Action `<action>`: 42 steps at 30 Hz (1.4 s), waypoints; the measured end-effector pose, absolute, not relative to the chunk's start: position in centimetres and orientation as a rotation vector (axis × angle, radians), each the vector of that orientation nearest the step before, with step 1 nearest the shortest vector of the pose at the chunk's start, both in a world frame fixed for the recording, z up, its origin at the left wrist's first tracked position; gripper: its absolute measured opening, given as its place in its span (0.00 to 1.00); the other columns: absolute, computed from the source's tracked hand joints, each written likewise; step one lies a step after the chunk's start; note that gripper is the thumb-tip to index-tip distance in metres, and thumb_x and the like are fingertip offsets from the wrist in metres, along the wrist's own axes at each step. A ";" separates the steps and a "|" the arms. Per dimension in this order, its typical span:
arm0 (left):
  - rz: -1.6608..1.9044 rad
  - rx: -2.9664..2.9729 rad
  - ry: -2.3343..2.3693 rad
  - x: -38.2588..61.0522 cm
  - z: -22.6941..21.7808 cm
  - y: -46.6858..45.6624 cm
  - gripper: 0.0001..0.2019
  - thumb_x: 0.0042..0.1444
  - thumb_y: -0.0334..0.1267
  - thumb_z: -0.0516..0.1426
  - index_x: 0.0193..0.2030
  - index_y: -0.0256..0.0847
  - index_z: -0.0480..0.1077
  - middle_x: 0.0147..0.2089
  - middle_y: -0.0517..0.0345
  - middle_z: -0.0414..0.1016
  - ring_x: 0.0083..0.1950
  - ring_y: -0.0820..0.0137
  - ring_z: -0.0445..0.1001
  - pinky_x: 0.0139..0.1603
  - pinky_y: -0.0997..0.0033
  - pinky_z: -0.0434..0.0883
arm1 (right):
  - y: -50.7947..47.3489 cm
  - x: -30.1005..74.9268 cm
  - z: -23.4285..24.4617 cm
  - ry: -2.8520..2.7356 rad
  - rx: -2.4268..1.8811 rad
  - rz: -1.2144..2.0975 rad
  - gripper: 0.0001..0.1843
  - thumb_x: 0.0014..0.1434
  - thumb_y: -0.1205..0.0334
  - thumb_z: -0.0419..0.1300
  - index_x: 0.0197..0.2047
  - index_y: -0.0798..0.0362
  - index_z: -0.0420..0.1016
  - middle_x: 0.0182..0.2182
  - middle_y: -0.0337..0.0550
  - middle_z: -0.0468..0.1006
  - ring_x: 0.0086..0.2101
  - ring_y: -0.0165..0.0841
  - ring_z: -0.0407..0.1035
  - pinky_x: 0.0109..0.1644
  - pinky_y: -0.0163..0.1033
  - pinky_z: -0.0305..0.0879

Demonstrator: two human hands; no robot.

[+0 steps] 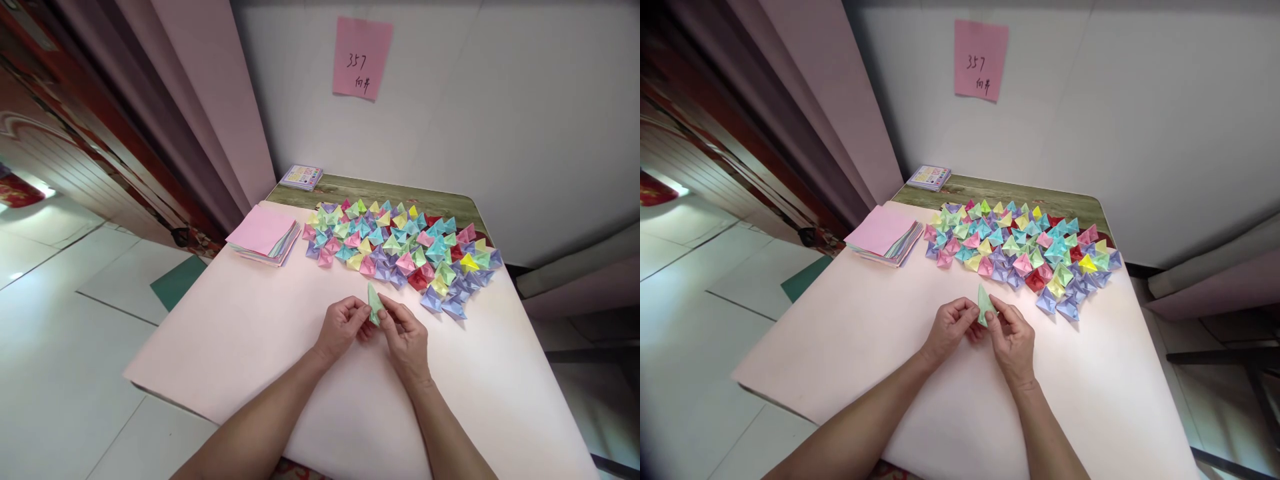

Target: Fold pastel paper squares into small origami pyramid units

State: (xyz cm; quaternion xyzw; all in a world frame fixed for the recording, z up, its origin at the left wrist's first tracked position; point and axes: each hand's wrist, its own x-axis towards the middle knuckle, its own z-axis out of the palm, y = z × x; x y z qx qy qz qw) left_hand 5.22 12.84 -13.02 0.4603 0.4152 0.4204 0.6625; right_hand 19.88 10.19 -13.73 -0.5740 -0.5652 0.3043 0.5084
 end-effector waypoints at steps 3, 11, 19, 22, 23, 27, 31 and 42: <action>0.956 1.032 0.938 5.3 -13.1 12.9 0.17 0.56 0.52 0.60 0.32 0.37 0.68 0.21 0.59 0.73 0.21 0.73 0.73 0.22 0.76 0.71 | 10.2 20.0 -13.7 -1.381 -1.375 0.734 0.23 0.57 0.52 0.64 0.54 0.51 0.75 0.37 0.44 0.77 0.32 0.33 0.69 0.38 0.40 0.70; 0.940 1.042 0.918 5.3 -13.1 12.9 0.18 0.56 0.52 0.59 0.33 0.37 0.68 0.22 0.60 0.73 0.21 0.73 0.72 0.22 0.76 0.71 | 10.3 20.1 -14.2 -1.335 -1.350 0.794 0.21 0.58 0.53 0.63 0.54 0.50 0.76 0.39 0.45 0.78 0.32 0.33 0.70 0.39 0.41 0.70; 0.939 1.102 0.909 5.3 -13.4 12.8 0.16 0.60 0.49 0.55 0.34 0.36 0.68 0.27 0.56 0.75 0.23 0.74 0.72 0.23 0.75 0.71 | 10.4 20.3 -14.0 -1.180 -1.315 0.982 0.15 0.60 0.55 0.61 0.48 0.50 0.79 0.43 0.46 0.81 0.42 0.40 0.74 0.48 0.45 0.70; 0.958 1.147 0.934 5.3 -13.3 12.7 0.15 0.61 0.48 0.55 0.35 0.36 0.69 0.27 0.57 0.73 0.23 0.75 0.70 0.24 0.76 0.69 | 10.6 20.6 -14.1 -1.146 -1.295 1.054 0.15 0.59 0.54 0.61 0.47 0.50 0.80 0.42 0.45 0.82 0.42 0.40 0.74 0.46 0.44 0.70; 0.967 1.169 0.939 5.3 -13.3 12.7 0.14 0.61 0.47 0.55 0.35 0.36 0.70 0.26 0.58 0.73 0.23 0.75 0.69 0.24 0.76 0.68 | 10.6 20.7 -14.3 -1.129 -1.279 1.079 0.15 0.59 0.54 0.62 0.47 0.50 0.80 0.42 0.45 0.82 0.41 0.40 0.74 0.46 0.43 0.70; 0.996 1.227 0.929 5.2 -13.0 12.6 0.13 0.61 0.44 0.55 0.35 0.36 0.71 0.26 0.60 0.70 0.25 0.75 0.68 0.28 0.75 0.67 | 10.7 20.9 -14.6 -1.077 -1.208 1.156 0.16 0.58 0.54 0.63 0.47 0.50 0.80 0.42 0.45 0.82 0.40 0.40 0.75 0.45 0.43 0.71; 0.988 1.231 0.911 5.2 -12.8 12.6 0.12 0.61 0.44 0.55 0.35 0.36 0.70 0.26 0.60 0.69 0.26 0.74 0.67 0.27 0.74 0.66 | 10.7 20.9 -14.7 -1.075 -1.180 1.190 0.16 0.57 0.54 0.64 0.47 0.50 0.79 0.42 0.46 0.82 0.40 0.40 0.75 0.45 0.43 0.71; 0.969 1.219 0.953 5.4 -13.0 12.6 0.12 0.54 0.45 0.61 0.33 0.37 0.67 0.25 0.62 0.69 0.24 0.76 0.66 0.25 0.76 0.64 | 10.4 20.6 -14.2 -1.239 -1.296 0.943 0.17 0.61 0.56 0.59 0.52 0.51 0.76 0.44 0.47 0.80 0.43 0.39 0.75 0.46 0.42 0.71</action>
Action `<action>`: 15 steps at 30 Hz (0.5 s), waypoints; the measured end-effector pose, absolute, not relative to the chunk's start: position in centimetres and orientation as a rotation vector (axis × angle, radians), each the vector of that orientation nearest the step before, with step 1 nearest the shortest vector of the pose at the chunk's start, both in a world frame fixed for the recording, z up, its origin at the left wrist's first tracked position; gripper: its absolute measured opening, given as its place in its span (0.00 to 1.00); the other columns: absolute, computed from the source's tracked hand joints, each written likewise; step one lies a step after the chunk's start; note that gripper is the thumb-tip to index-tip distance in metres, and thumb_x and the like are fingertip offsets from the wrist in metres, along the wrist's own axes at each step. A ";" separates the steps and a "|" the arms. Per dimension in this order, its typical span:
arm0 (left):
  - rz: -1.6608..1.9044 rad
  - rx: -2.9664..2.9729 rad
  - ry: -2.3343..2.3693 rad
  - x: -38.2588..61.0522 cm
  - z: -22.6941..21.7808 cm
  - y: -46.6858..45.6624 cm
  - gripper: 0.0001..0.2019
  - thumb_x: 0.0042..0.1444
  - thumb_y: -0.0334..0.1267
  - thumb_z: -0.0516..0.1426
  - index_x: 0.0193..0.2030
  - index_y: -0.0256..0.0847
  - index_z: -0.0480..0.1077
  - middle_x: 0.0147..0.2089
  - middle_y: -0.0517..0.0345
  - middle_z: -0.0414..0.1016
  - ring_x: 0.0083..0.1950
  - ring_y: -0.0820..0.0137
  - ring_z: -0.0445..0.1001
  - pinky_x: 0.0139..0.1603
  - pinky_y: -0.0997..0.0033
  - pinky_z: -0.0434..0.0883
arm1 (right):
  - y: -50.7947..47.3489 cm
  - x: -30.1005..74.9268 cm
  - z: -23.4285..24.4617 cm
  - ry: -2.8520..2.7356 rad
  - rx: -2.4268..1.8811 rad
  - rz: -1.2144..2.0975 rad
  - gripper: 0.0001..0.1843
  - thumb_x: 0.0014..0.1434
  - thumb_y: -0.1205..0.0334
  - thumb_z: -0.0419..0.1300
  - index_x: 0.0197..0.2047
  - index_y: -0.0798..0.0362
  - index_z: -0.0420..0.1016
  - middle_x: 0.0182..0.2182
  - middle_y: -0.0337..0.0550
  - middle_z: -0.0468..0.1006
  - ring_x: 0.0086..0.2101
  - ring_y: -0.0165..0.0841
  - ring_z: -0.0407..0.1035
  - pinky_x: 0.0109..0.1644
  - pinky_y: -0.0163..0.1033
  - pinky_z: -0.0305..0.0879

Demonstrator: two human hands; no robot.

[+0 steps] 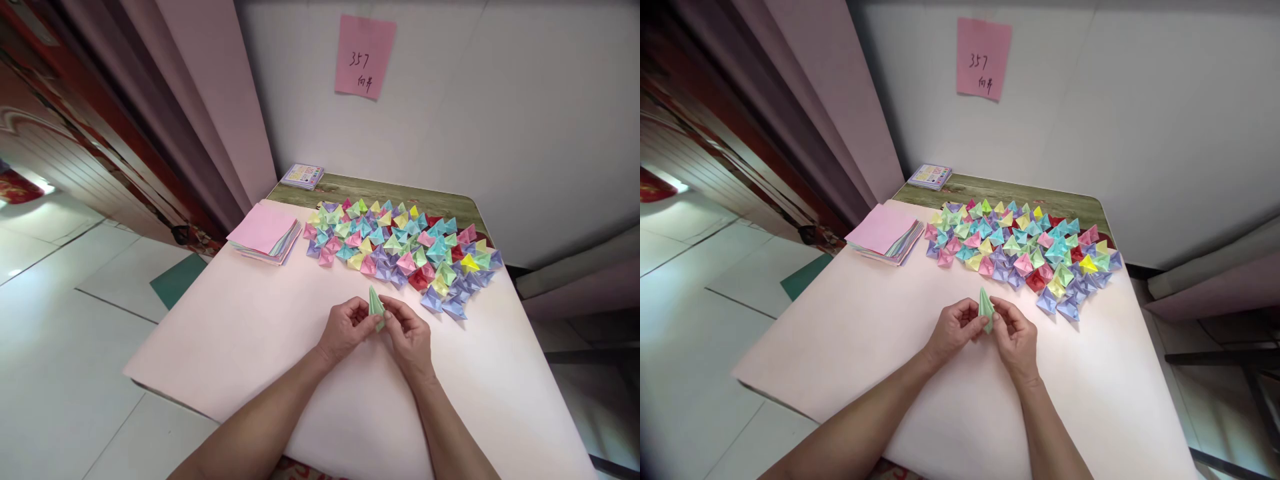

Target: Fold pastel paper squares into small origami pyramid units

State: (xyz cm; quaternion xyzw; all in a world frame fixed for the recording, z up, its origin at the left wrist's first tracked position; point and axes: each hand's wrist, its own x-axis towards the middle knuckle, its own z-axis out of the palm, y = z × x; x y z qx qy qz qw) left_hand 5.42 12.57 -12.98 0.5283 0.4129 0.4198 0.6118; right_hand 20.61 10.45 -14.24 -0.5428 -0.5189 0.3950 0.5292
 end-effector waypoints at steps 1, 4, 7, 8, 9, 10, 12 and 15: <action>0.972 1.227 0.953 5.4 -13.0 12.6 0.11 0.56 0.44 0.60 0.33 0.37 0.68 0.25 0.62 0.69 0.24 0.76 0.66 0.26 0.76 0.64 | 10.4 20.6 -14.3 -1.248 -1.319 0.909 0.18 0.61 0.56 0.59 0.53 0.51 0.75 0.43 0.47 0.81 0.41 0.39 0.75 0.45 0.42 0.71; 0.967 1.246 0.931 5.4 -13.1 12.5 0.09 0.60 0.41 0.55 0.34 0.37 0.68 0.25 0.61 0.69 0.24 0.75 0.66 0.26 0.76 0.65 | 10.3 20.5 -14.5 -1.281 -1.375 0.837 0.20 0.63 0.56 0.56 0.56 0.52 0.73 0.38 0.45 0.81 0.36 0.36 0.75 0.40 0.39 0.71; 0.995 1.317 0.942 5.3 -13.1 12.6 0.07 0.60 0.39 0.55 0.34 0.38 0.69 0.27 0.60 0.69 0.26 0.74 0.67 0.29 0.75 0.66 | 10.2 20.4 -14.5 -1.339 -1.418 0.752 0.19 0.63 0.56 0.56 0.55 0.51 0.73 0.37 0.44 0.80 0.33 0.34 0.75 0.38 0.37 0.71; 1.028 1.365 0.964 5.3 -13.1 12.6 0.07 0.60 0.38 0.55 0.34 0.38 0.70 0.28 0.60 0.69 0.28 0.74 0.68 0.30 0.74 0.67 | 10.2 20.3 -14.5 -1.359 -1.426 0.723 0.19 0.63 0.56 0.57 0.55 0.51 0.73 0.37 0.44 0.80 0.33 0.33 0.75 0.38 0.37 0.71; 1.071 1.424 0.989 5.3 -13.0 12.7 0.07 0.59 0.37 0.56 0.33 0.38 0.70 0.29 0.59 0.69 0.30 0.73 0.68 0.32 0.74 0.67 | 10.2 20.2 -14.4 -1.374 -1.427 0.700 0.19 0.62 0.56 0.58 0.55 0.50 0.74 0.37 0.44 0.80 0.33 0.34 0.75 0.38 0.37 0.71; 1.120 1.489 1.011 5.3 -13.0 12.7 0.06 0.58 0.37 0.57 0.32 0.38 0.70 0.31 0.58 0.69 0.32 0.72 0.69 0.34 0.73 0.68 | 10.2 20.2 -14.4 -1.380 -1.418 0.688 0.19 0.61 0.55 0.60 0.54 0.50 0.74 0.38 0.44 0.80 0.34 0.34 0.75 0.39 0.38 0.71; 1.211 1.619 1.028 5.3 -13.0 12.7 0.04 0.58 0.35 0.57 0.33 0.38 0.71 0.35 0.54 0.71 0.37 0.69 0.70 0.37 0.72 0.70 | 10.3 20.1 -14.3 -1.365 -1.375 0.710 0.19 0.58 0.55 0.63 0.52 0.50 0.75 0.39 0.45 0.80 0.36 0.36 0.74 0.40 0.39 0.71; 1.317 1.791 1.012 5.3 -13.0 12.6 0.04 0.58 0.32 0.56 0.39 0.40 0.72 0.43 0.50 0.71 0.45 0.66 0.72 0.45 0.67 0.72 | 10.5 20.3 -14.1 -1.301 -1.266 0.835 0.15 0.56 0.55 0.66 0.46 0.51 0.77 0.38 0.45 0.80 0.36 0.37 0.74 0.40 0.41 0.72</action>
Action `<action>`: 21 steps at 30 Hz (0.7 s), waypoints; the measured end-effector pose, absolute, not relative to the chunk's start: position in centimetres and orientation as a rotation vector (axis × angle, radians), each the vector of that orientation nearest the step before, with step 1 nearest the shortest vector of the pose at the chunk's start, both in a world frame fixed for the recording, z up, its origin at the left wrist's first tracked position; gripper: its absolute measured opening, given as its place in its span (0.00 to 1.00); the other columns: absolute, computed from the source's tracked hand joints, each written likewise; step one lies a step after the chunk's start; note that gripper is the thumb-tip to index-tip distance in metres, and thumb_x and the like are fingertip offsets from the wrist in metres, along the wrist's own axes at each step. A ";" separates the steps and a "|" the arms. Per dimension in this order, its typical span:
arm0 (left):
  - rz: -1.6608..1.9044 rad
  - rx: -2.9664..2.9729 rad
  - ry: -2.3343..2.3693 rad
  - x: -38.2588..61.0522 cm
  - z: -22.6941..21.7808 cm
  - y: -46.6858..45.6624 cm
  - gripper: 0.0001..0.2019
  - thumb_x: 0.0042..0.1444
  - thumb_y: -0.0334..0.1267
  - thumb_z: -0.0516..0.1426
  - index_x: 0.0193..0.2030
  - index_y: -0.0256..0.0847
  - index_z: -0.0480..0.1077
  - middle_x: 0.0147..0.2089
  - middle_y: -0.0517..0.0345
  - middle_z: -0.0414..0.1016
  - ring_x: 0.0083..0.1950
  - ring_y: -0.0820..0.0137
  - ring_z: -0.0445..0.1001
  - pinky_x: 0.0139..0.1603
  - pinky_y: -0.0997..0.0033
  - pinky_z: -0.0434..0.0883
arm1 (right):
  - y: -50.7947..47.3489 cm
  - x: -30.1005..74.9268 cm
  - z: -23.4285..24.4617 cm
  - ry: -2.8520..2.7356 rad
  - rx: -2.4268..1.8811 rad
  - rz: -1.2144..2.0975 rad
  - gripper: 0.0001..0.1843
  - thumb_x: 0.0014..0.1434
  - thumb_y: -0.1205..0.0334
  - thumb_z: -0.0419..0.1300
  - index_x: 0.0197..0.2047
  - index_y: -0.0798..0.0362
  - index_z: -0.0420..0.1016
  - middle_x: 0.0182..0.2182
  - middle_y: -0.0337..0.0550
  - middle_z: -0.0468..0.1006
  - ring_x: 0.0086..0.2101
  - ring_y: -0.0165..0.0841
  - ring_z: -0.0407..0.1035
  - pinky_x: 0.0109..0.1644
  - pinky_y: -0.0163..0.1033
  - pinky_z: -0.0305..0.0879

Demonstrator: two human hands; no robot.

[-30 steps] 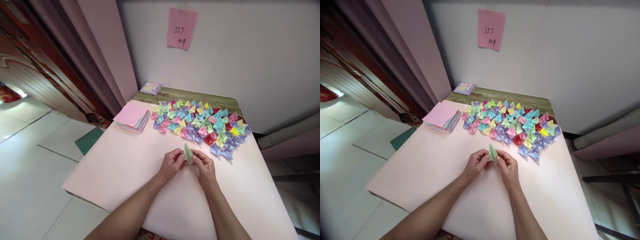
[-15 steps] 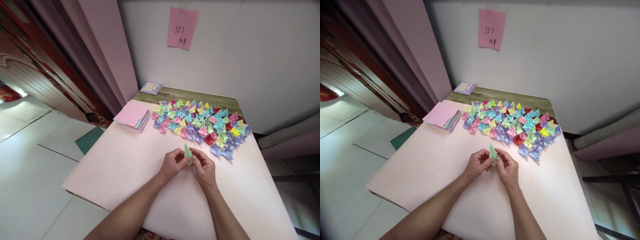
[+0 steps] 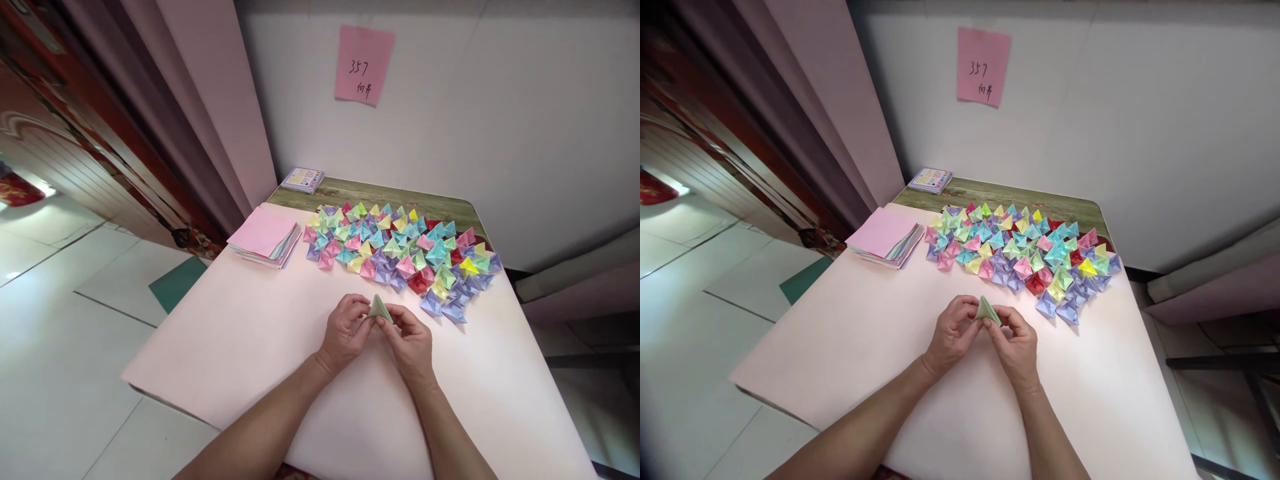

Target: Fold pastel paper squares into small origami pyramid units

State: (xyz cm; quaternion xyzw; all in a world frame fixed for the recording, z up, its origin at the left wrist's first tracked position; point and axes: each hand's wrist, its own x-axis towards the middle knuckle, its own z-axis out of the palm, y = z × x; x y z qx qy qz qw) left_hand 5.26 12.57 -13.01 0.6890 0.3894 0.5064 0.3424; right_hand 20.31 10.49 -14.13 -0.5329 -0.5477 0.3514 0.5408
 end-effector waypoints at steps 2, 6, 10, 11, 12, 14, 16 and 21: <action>1.387 1.898 1.026 5.3 -13.2 12.3 0.07 0.58 0.30 0.55 0.42 0.41 0.72 0.47 0.49 0.70 0.48 0.66 0.72 0.49 0.64 0.72 | 10.6 20.5 -14.0 -1.280 -1.194 0.906 0.10 0.56 0.57 0.66 0.42 0.50 0.77 0.36 0.44 0.79 0.38 0.37 0.74 0.43 0.42 0.72; 1.463 2.068 1.095 5.3 -13.4 11.9 0.11 0.58 0.27 0.53 0.44 0.43 0.71 0.50 0.50 0.69 0.47 0.67 0.71 0.48 0.63 0.74 | 10.7 20.6 -13.8 -1.302 -1.082 0.974 0.06 0.57 0.60 0.65 0.39 0.49 0.75 0.41 0.46 0.78 0.45 0.40 0.73 0.50 0.47 0.69; 1.507 2.121 1.120 5.2 -13.3 11.8 0.12 0.57 0.26 0.53 0.45 0.43 0.70 0.48 0.50 0.70 0.48 0.66 0.72 0.48 0.64 0.74 | 10.6 20.5 -13.7 -1.344 -1.048 0.943 0.04 0.57 0.63 0.63 0.38 0.48 0.74 0.42 0.46 0.78 0.46 0.40 0.72 0.51 0.48 0.68; 1.525 2.119 1.127 5.2 -13.2 11.8 0.13 0.57 0.26 0.54 0.46 0.43 0.69 0.48 0.50 0.71 0.49 0.66 0.72 0.49 0.63 0.74 | 10.6 20.5 -13.7 -1.361 -1.050 0.917 0.04 0.57 0.64 0.63 0.38 0.48 0.74 0.42 0.46 0.78 0.46 0.40 0.72 0.51 0.48 0.68; 1.539 2.120 1.137 5.2 -13.1 11.8 0.14 0.56 0.26 0.54 0.49 0.42 0.68 0.48 0.49 0.71 0.49 0.65 0.72 0.49 0.62 0.74 | 10.6 20.4 -13.6 -1.380 -1.054 0.885 0.04 0.57 0.65 0.63 0.38 0.48 0.74 0.41 0.45 0.78 0.46 0.40 0.73 0.51 0.48 0.68; 1.543 2.152 1.170 5.1 -13.0 11.8 0.18 0.56 0.27 0.55 0.53 0.42 0.66 0.50 0.48 0.71 0.51 0.63 0.71 0.51 0.59 0.73 | 10.5 20.4 -13.5 -1.416 -1.065 0.813 0.05 0.56 0.67 0.62 0.37 0.48 0.75 0.41 0.45 0.78 0.45 0.40 0.73 0.51 0.48 0.68; 1.529 2.220 1.200 5.1 -12.9 11.8 0.18 0.56 0.27 0.55 0.53 0.44 0.67 0.52 0.48 0.70 0.53 0.62 0.70 0.52 0.58 0.72 | 10.5 20.4 -13.4 -1.452 -1.071 0.751 0.06 0.55 0.68 0.61 0.36 0.48 0.75 0.42 0.45 0.78 0.45 0.40 0.73 0.51 0.48 0.68; 1.576 2.316 1.217 5.1 -12.5 11.8 0.08 0.55 0.26 0.55 0.39 0.43 0.68 0.48 0.51 0.75 0.51 0.64 0.72 0.58 0.53 0.66 | 10.5 20.3 -13.2 -1.492 -1.117 0.593 0.13 0.54 0.69 0.61 0.43 0.47 0.76 0.46 0.46 0.77 0.48 0.42 0.72 0.53 0.50 0.68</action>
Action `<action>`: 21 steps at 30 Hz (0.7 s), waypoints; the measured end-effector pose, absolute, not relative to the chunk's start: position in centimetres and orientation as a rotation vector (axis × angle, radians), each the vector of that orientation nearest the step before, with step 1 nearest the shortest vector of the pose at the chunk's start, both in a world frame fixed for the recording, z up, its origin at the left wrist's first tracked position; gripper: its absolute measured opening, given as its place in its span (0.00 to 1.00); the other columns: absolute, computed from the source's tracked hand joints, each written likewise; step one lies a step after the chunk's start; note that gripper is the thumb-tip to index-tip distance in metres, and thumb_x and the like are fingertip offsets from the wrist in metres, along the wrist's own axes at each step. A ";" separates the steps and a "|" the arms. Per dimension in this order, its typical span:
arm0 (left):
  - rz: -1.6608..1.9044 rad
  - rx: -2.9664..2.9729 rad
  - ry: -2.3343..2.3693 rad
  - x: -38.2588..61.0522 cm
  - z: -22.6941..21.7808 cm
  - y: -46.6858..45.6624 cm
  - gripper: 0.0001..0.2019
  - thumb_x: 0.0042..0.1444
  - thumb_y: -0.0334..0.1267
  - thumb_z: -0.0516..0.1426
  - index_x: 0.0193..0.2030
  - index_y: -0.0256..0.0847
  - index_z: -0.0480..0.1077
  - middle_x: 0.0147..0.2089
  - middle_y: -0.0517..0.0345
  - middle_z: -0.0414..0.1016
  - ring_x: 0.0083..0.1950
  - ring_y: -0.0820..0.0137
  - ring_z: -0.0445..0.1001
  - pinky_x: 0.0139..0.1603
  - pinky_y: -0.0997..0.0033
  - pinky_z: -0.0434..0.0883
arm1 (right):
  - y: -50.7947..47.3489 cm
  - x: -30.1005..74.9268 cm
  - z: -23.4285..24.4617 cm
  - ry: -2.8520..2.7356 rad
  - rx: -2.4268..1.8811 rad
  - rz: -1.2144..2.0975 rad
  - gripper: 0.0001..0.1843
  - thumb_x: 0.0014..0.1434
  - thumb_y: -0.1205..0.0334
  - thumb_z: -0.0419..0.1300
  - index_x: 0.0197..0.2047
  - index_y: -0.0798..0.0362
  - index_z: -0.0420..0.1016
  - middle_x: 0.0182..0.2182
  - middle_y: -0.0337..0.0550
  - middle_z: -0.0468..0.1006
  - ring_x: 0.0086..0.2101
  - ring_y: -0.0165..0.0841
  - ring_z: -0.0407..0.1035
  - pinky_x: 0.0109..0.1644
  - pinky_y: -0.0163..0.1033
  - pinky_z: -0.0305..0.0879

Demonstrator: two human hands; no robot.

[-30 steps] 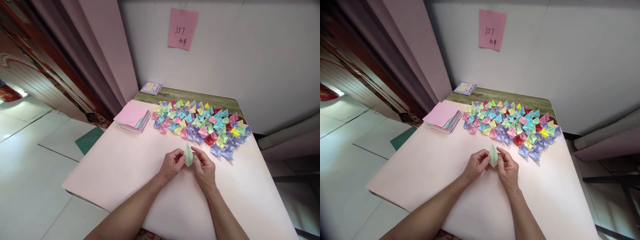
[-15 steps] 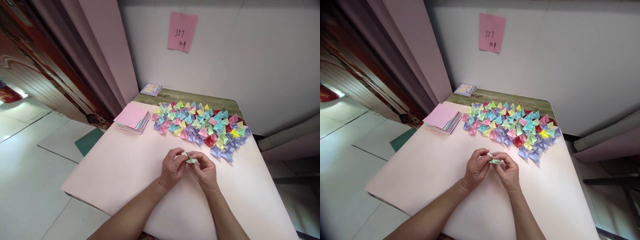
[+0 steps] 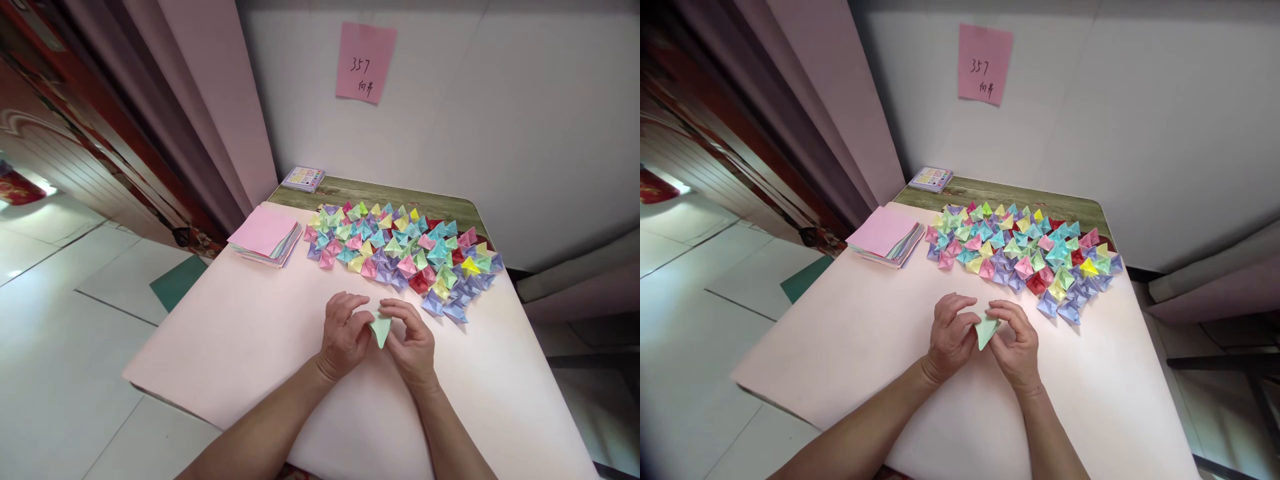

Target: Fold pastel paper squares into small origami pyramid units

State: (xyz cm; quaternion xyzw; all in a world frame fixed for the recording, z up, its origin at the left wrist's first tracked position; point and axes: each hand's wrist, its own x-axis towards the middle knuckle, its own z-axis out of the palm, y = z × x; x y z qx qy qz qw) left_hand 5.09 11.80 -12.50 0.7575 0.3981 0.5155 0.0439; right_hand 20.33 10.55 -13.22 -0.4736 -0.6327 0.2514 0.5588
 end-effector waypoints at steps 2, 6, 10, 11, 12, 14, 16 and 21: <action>1.566 2.331 1.239 5.1 -12.3 11.8 0.08 0.56 0.26 0.54 0.37 0.44 0.68 0.42 0.55 0.77 0.47 0.66 0.74 0.59 0.53 0.64 | 10.5 20.2 -13.2 -1.473 -1.141 0.535 0.17 0.55 0.68 0.62 0.48 0.47 0.74 0.46 0.46 0.76 0.49 0.43 0.71 0.54 0.52 0.67; 1.554 2.360 1.270 5.2 -12.2 11.6 0.07 0.57 0.27 0.54 0.37 0.44 0.69 0.35 0.59 0.78 0.43 0.67 0.75 0.60 0.53 0.61 | 10.4 20.0 -12.9 -1.461 -1.145 0.468 0.19 0.55 0.67 0.63 0.51 0.47 0.71 0.47 0.47 0.75 0.49 0.43 0.70 0.56 0.55 0.66; 1.524 2.378 1.284 5.2 -12.3 11.6 0.07 0.57 0.28 0.54 0.36 0.44 0.69 0.34 0.60 0.78 0.43 0.67 0.75 0.62 0.52 0.59 | 10.3 19.9 -12.6 -1.484 -1.138 0.380 0.16 0.54 0.66 0.63 0.47 0.46 0.71 0.48 0.47 0.74 0.49 0.44 0.71 0.54 0.56 0.67; 1.515 2.380 1.289 5.2 -12.3 11.6 0.07 0.58 0.28 0.54 0.36 0.45 0.70 0.34 0.60 0.78 0.43 0.67 0.75 0.62 0.52 0.59 | 10.2 20.0 -12.6 -1.497 -1.140 0.364 0.16 0.54 0.66 0.63 0.46 0.46 0.71 0.48 0.47 0.73 0.49 0.44 0.71 0.54 0.56 0.68; 1.510 2.384 1.293 5.2 -12.3 11.6 0.07 0.58 0.28 0.54 0.36 0.45 0.70 0.34 0.60 0.78 0.43 0.67 0.75 0.62 0.52 0.59 | 10.2 20.0 -12.6 -1.511 -1.142 0.350 0.15 0.54 0.67 0.63 0.46 0.45 0.72 0.48 0.47 0.73 0.49 0.44 0.70 0.53 0.56 0.68; 1.509 2.394 1.300 5.2 -12.3 11.6 0.08 0.58 0.28 0.54 0.36 0.45 0.70 0.34 0.60 0.78 0.43 0.67 0.75 0.62 0.51 0.58 | 10.2 20.0 -12.6 -1.537 -1.143 0.326 0.16 0.54 0.68 0.63 0.46 0.45 0.72 0.50 0.47 0.72 0.49 0.43 0.70 0.53 0.55 0.69; 1.518 2.404 1.304 5.2 -12.4 11.6 0.08 0.57 0.28 0.54 0.36 0.45 0.70 0.35 0.61 0.78 0.44 0.67 0.75 0.62 0.51 0.58 | 10.2 20.1 -12.6 -1.560 -1.150 0.307 0.16 0.54 0.68 0.62 0.46 0.44 0.73 0.51 0.47 0.70 0.49 0.43 0.70 0.53 0.54 0.69; 1.543 2.405 1.282 5.2 -12.4 11.5 0.09 0.57 0.26 0.54 0.39 0.45 0.70 0.35 0.60 0.78 0.44 0.67 0.76 0.63 0.51 0.57 | 10.1 20.0 -12.5 -1.578 -1.175 0.286 0.15 0.54 0.68 0.61 0.45 0.45 0.72 0.51 0.47 0.70 0.48 0.43 0.70 0.52 0.55 0.70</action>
